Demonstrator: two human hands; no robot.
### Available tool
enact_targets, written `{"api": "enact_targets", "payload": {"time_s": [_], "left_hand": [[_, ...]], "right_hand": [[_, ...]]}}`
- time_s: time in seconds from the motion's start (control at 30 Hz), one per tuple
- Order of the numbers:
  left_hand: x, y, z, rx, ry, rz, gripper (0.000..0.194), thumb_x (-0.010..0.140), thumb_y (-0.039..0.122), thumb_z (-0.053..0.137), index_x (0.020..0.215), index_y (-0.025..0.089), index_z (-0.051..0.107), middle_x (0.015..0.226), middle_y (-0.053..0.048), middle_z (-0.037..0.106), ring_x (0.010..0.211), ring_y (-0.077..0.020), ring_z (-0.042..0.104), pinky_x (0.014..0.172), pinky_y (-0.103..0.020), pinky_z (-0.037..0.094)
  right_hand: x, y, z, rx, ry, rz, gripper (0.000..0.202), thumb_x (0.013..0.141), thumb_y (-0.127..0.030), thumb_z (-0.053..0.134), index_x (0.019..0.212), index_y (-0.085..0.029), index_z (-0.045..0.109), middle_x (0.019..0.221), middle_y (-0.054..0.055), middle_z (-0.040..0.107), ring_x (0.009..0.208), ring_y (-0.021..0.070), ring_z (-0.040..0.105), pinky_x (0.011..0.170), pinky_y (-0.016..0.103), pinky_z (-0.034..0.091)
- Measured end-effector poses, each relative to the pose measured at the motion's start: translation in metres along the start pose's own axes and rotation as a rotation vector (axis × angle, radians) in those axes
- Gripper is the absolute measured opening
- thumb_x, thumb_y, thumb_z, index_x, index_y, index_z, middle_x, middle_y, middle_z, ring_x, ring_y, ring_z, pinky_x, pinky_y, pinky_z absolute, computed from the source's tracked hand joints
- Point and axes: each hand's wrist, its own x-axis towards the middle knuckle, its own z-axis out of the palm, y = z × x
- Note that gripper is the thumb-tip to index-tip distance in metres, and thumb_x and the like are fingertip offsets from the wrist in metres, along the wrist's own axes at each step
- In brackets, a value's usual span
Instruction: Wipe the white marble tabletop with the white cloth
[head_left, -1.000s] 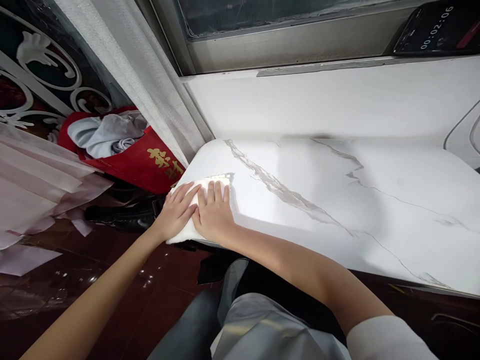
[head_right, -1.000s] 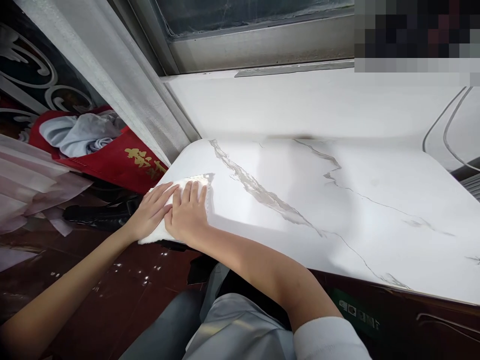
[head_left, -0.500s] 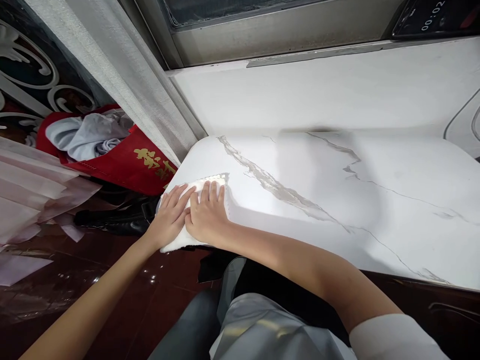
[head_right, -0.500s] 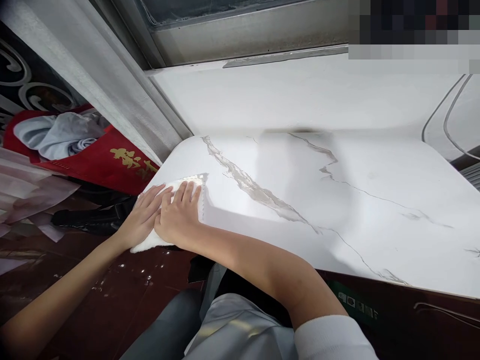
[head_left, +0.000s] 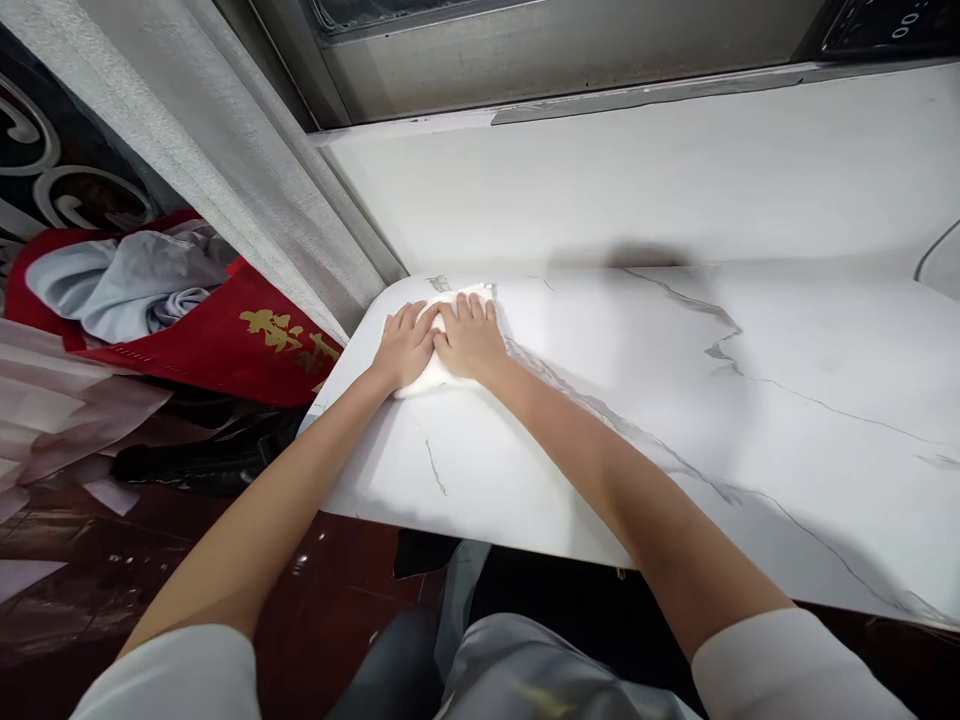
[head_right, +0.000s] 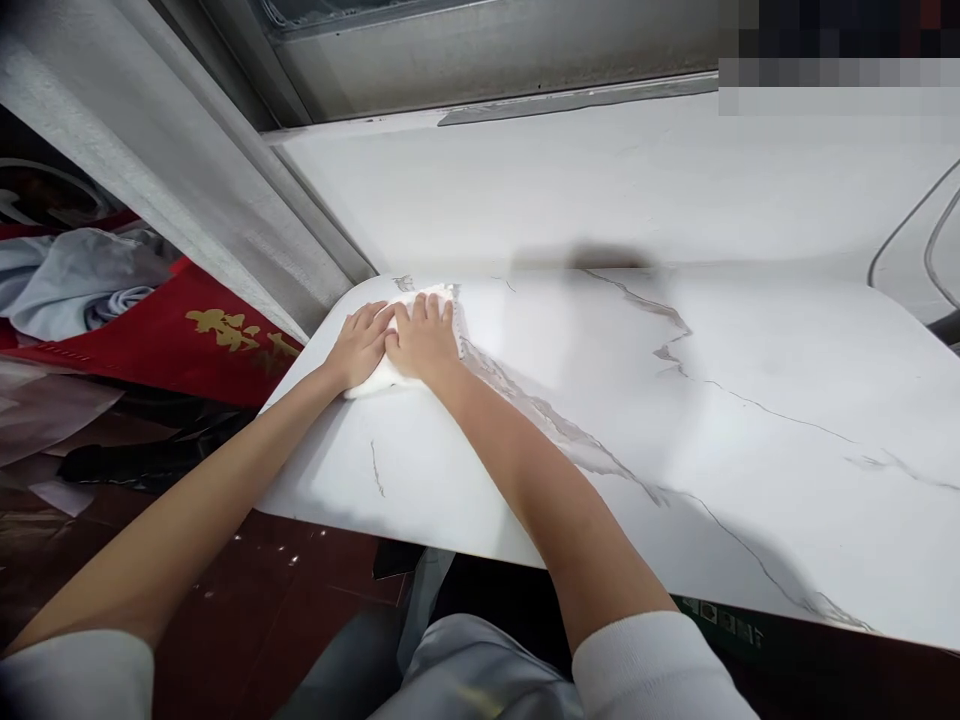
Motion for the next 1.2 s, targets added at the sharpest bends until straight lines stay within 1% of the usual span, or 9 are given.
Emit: {"api": "enact_targets", "payload": {"time_s": [0.13,0.27,0.37,0.5,0.7,0.8,0.87,1.03,1.2], "left_hand": [[0.042,0.010,0.004,-0.010,0.020,0.035,0.055,0.099,0.032,0.024,0.151,0.022,0.038,0.159,-0.011,0.037,0.149,-0.0289,0.028,0.121,-0.055,0.020],[0.075,0.016,0.008,-0.009,0.036,0.054,0.055,0.099,0.030,0.025,0.151,0.023,0.039,0.158,-0.010,0.039,0.147,-0.0267,0.030,0.121,-0.052,0.020],[0.089,0.022,0.009,-0.018,0.032,0.054,0.055,0.099,0.030,0.025,0.152,0.022,0.038,0.157,-0.010,0.039,0.147,-0.0249,0.030,0.122,-0.049,0.020],[0.095,0.026,0.009,-0.050,0.035,0.044,0.056,0.098,0.031,0.025,0.152,0.023,0.039,0.157,-0.009,0.040,0.146,-0.0250,0.032,0.121,-0.049,0.021],[0.090,0.027,0.009,-0.060,0.025,0.031,0.058,0.099,0.035,0.022,0.154,0.022,0.036,0.161,-0.008,0.034,0.150,-0.0249,0.025,0.123,-0.047,0.016],[0.083,0.031,0.007,-0.042,-0.003,0.027,0.059,0.099,0.034,0.023,0.154,0.022,0.035,0.162,-0.008,0.032,0.151,-0.0256,0.023,0.123,-0.047,0.015],[0.076,0.035,0.006,-0.027,-0.010,0.022,0.059,0.099,0.034,0.022,0.155,0.022,0.034,0.163,-0.009,0.031,0.151,-0.0264,0.022,0.123,-0.048,0.014],[0.047,0.049,0.004,0.010,-0.026,0.005,0.058,0.100,0.035,0.022,0.155,0.022,0.033,0.164,-0.009,0.028,0.153,-0.0286,0.019,0.123,-0.050,0.015],[0.007,0.066,0.004,0.025,-0.007,0.006,0.057,0.101,0.035,0.023,0.155,0.022,0.033,0.164,-0.011,0.029,0.152,-0.0303,0.021,0.122,-0.054,0.018]], "right_hand": [[0.027,0.027,-0.003,-0.013,0.014,0.042,0.051,0.100,-0.029,0.035,0.146,-0.010,0.043,0.160,0.020,0.033,0.149,0.0354,0.024,0.119,0.058,0.014],[0.047,0.049,-0.005,-0.023,0.044,0.059,0.051,0.100,-0.029,0.034,0.146,-0.011,0.044,0.159,0.020,0.035,0.148,0.0343,0.026,0.120,0.056,0.015],[0.055,0.061,-0.008,-0.020,0.062,0.063,0.050,0.099,-0.029,0.034,0.144,-0.012,0.046,0.157,0.018,0.038,0.147,0.0327,0.028,0.120,0.053,0.016],[0.059,0.067,-0.012,0.006,0.065,0.056,0.048,0.099,-0.030,0.035,0.141,-0.013,0.049,0.154,0.016,0.043,0.144,0.0305,0.032,0.119,0.051,0.019],[0.053,0.067,-0.013,0.042,0.078,0.067,0.046,0.096,-0.029,0.036,0.138,-0.015,0.051,0.155,0.012,0.043,0.146,0.0288,0.030,0.121,0.051,0.018],[0.046,0.068,-0.015,0.076,0.087,0.085,0.044,0.096,-0.029,0.037,0.135,-0.018,0.054,0.155,0.009,0.044,0.146,0.0263,0.031,0.121,0.050,0.019],[0.041,0.068,-0.015,0.067,0.085,0.084,0.045,0.096,-0.029,0.036,0.137,-0.018,0.052,0.157,0.009,0.042,0.147,0.0265,0.030,0.121,0.051,0.018],[0.017,0.064,-0.015,0.023,0.068,0.055,0.048,0.098,-0.029,0.036,0.141,-0.015,0.050,0.159,0.011,0.038,0.149,0.0294,0.027,0.122,0.052,0.016],[-0.022,0.055,-0.020,-0.007,0.059,0.036,0.048,0.098,-0.027,0.037,0.142,-0.015,0.050,0.160,0.012,0.037,0.149,0.0312,0.028,0.122,0.052,0.017]]}}
